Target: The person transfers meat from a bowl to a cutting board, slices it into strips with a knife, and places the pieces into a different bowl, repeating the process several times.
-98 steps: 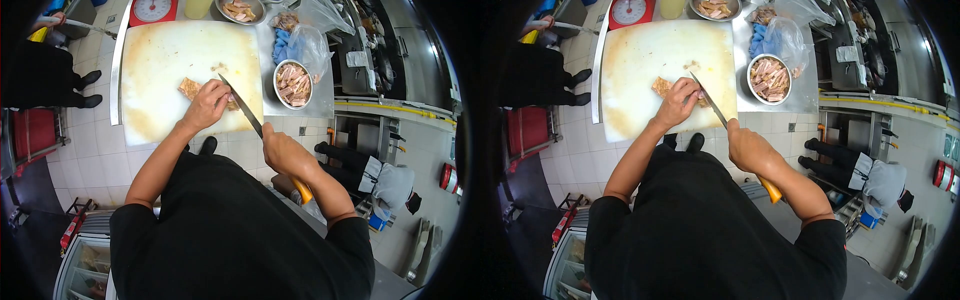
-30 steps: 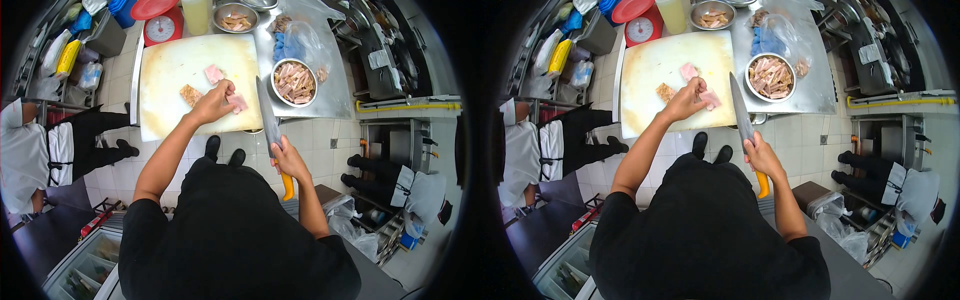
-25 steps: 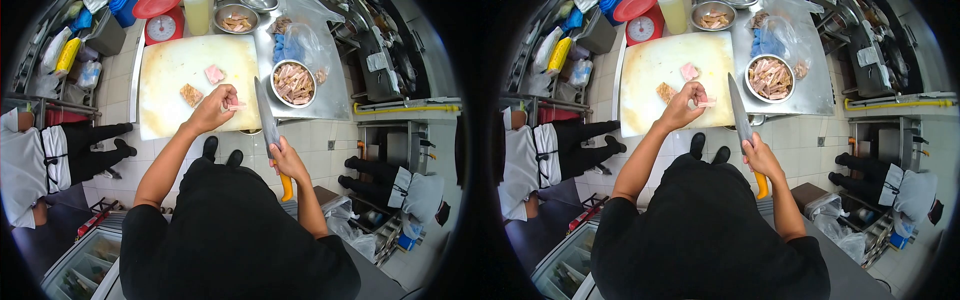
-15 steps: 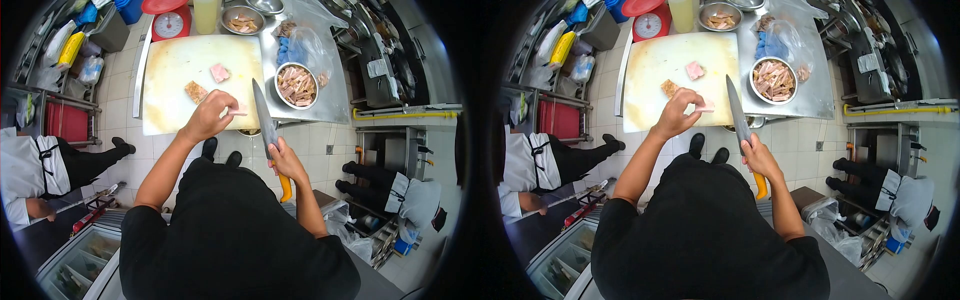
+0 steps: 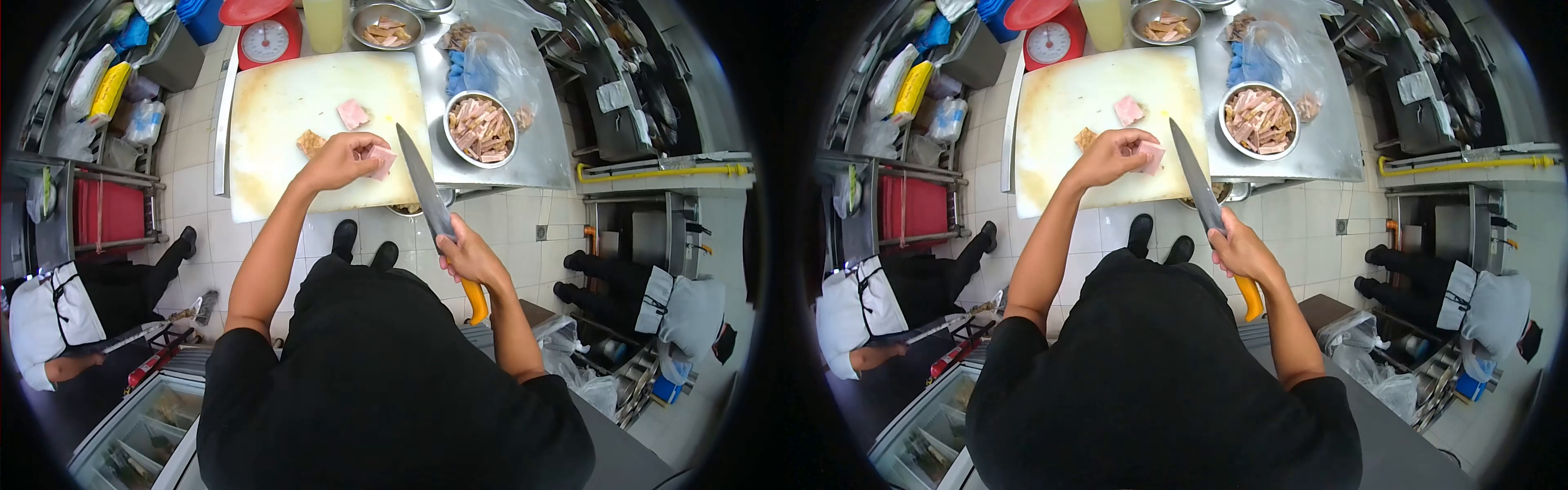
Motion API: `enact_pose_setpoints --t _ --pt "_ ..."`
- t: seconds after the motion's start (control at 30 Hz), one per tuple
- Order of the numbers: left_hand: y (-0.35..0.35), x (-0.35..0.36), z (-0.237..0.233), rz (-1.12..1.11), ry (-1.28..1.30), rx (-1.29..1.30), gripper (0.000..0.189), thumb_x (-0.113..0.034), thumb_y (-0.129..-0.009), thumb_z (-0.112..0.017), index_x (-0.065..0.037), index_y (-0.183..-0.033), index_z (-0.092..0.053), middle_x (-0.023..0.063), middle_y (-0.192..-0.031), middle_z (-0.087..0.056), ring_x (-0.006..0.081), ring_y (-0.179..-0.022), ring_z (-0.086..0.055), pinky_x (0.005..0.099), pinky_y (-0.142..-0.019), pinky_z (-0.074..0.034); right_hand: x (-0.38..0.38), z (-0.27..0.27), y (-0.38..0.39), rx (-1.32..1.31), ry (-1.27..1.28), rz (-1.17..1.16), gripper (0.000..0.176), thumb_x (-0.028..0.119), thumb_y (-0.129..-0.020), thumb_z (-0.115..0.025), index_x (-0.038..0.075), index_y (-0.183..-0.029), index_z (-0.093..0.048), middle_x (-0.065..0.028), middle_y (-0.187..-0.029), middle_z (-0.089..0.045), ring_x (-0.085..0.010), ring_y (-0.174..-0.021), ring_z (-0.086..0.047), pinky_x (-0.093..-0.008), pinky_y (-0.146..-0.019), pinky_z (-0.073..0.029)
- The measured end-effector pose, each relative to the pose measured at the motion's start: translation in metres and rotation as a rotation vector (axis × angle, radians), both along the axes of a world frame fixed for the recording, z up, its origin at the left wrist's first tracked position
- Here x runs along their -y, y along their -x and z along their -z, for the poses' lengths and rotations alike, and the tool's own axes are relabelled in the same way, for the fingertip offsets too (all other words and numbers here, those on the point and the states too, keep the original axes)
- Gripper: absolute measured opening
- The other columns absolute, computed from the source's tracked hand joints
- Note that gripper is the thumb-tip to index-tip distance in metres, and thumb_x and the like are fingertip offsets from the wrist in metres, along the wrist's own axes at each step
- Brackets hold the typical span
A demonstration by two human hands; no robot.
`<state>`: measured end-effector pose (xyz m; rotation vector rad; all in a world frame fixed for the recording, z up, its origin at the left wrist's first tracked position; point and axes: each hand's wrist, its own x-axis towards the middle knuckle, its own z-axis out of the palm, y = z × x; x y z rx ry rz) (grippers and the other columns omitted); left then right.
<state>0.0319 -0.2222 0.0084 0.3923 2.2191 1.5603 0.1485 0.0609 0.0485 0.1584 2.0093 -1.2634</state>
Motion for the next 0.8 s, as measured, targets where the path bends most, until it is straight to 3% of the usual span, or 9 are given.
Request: enact_pose_setpoints --t 0.13,0.17,0.2,0.23,0.27,0.3,0.33,0.43,0.8 --pt "0.012 -0.017 0.021 0.036 0.132 -0.198 0.033 -0.011 -0.082 -0.070 -0.002 -0.114 -0.066 0.0119 -0.093 -0.067 0.0224 -0.089 -0.064 0.0338 -0.083 -0.051 0.008 -0.008 0.001 -0.059 -0.167 0.018 0.025 0.022 -0.103 -0.040 0.001 -0.116 -0.042 -0.0117 -0.063 -0.058 -0.0193 -0.046 -0.055 -0.0350 -0.045 -0.048" --pt "0.011 -0.020 0.027 -0.028 0.128 -0.357 0.030 -0.012 -0.082 -0.070 -0.002 -0.110 -0.065 0.0135 -0.096 -0.066 0.0268 -0.097 -0.062 0.0362 -0.087 -0.049 0.008 -0.012 0.004 -0.063 -0.169 0.023 0.025 0.022 -0.103 -0.040 0.001 -0.116 -0.042 -0.0117 -0.063 -0.058 -0.0193 -0.046 -0.055 -0.0350 -0.045 -0.048" --pt "0.009 -0.022 0.033 -0.092 0.123 -0.514 0.027 -0.012 -0.082 -0.071 -0.002 -0.106 -0.065 0.0151 -0.100 -0.065 0.0312 -0.104 -0.060 0.0387 -0.092 -0.048 0.008 -0.017 0.006 -0.066 -0.239 -0.010 0.024 0.022 -0.103 -0.040 0.001 -0.115 -0.042 -0.0162 -0.065 -0.060 -0.0251 -0.048 -0.058 -0.0395 -0.048 -0.049" --pt "0.006 -0.024 0.040 -0.088 0.122 -0.516 0.027 -0.012 -0.082 -0.071 -0.002 -0.106 -0.065 0.0151 -0.100 -0.065 0.0312 -0.104 -0.060 0.0387 -0.092 -0.048 0.008 -0.019 0.007 -0.069 -0.307 -0.043 0.024 0.023 -0.103 -0.040 0.000 -0.113 -0.041 -0.0206 -0.067 -0.062 -0.0308 -0.050 -0.061 -0.0441 -0.051 -0.050" --pt "0.001 -0.025 0.048 -0.149 0.157 -0.521 0.024 -0.012 -0.082 -0.071 -0.002 -0.103 -0.064 0.0145 -0.102 -0.064 0.0324 -0.107 -0.058 0.0395 -0.093 -0.047 0.006 -0.017 0.008 -0.069 -0.307 -0.041 0.024 0.023 -0.103 -0.040 0.000 -0.113 -0.041 -0.0206 -0.067 -0.062 -0.0308 -0.050 -0.061 -0.0441 -0.051 -0.050" --pt "-0.002 -0.026 0.050 -0.212 0.192 -0.524 0.021 -0.012 -0.083 -0.071 -0.002 -0.100 -0.063 0.0139 -0.105 -0.063 0.0336 -0.109 -0.056 0.0404 -0.094 -0.046 0.004 -0.013 0.009 -0.111 -0.336 -0.073 0.025 0.023 -0.104 -0.041 0.000 -0.112 -0.042 -0.0254 -0.070 -0.063 -0.0385 -0.055 -0.062 -0.0493 -0.056 -0.050" --pt "-0.004 -0.027 0.052 -0.214 0.192 -0.524 0.021 -0.012 -0.083 -0.071 -0.002 -0.100 -0.063 0.0139 -0.105 -0.063 0.0336 -0.109 -0.056 0.0404 -0.094 -0.046 0.002 -0.010 0.010 -0.152 -0.365 -0.107 0.025 0.024 -0.104 -0.041 0.000 -0.111 -0.042 -0.0302 -0.073 -0.064 -0.0461 -0.061 -0.063 -0.0544 -0.062 -0.050" --pt "-0.006 -0.029 0.055 -0.182 0.134 -0.559 0.016 -0.008 -0.084 -0.069 -0.004 -0.099 -0.064 0.0113 -0.104 -0.064 0.0331 -0.103 -0.057 0.0403 -0.092 -0.047 0.001 0.000 0.010 -0.371 -0.474 -0.229 0.024 0.022 -0.103 -0.042 -0.001 -0.110 -0.042 -0.0353 -0.076 -0.063 -0.0538 -0.072 -0.062 -0.0604 -0.069 -0.048" --pt "-0.004 -0.034 0.061 -0.165 0.108 -0.719 0.012 -0.004 -0.087 -0.066 -0.004 -0.099 -0.066 0.0095 -0.102 -0.063 0.0307 -0.097 -0.059 0.0386 -0.086 -0.049 0.021 -0.016 0.007 -0.461 -0.640 -0.358 0.014 0.010 -0.096 -0.045 -0.002 -0.103 -0.042 -0.0352 -0.070 -0.062 -0.0538 -0.069 -0.063 -0.0614 -0.067 -0.050"
